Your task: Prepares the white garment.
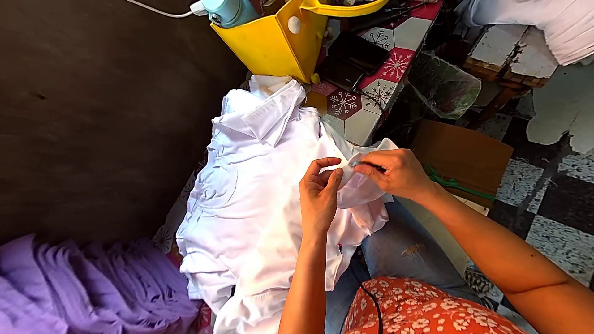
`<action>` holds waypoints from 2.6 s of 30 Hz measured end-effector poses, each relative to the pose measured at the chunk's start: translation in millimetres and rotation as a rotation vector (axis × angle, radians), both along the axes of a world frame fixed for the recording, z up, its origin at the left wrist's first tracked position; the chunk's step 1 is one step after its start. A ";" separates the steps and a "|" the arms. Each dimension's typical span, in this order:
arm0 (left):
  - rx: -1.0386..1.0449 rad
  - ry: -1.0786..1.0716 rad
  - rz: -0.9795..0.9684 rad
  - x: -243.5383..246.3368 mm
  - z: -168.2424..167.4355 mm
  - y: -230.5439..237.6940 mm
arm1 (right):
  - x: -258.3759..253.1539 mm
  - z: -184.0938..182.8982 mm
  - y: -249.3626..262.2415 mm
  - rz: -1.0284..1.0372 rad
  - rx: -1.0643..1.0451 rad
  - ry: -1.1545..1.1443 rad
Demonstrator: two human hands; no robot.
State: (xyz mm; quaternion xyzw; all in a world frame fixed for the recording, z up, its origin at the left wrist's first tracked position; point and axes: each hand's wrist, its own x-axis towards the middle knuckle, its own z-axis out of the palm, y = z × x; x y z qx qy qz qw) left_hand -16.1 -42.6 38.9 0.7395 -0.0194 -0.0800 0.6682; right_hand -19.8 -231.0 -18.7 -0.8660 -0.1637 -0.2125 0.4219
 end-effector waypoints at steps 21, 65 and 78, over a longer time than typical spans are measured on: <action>-0.291 0.060 0.338 -53.7 -41.1 -0.8 | -80.6 -37.4 33.4 0.012 0.139 0.003; -0.008 -0.313 0.457 -57.2 -69.8 23.3 | -51.5 1.9 71.2 0.168 0.920 0.719; -0.198 -0.138 0.438 -64.5 -53.1 16.6 | -42.0 6.0 67.4 0.591 0.881 1.278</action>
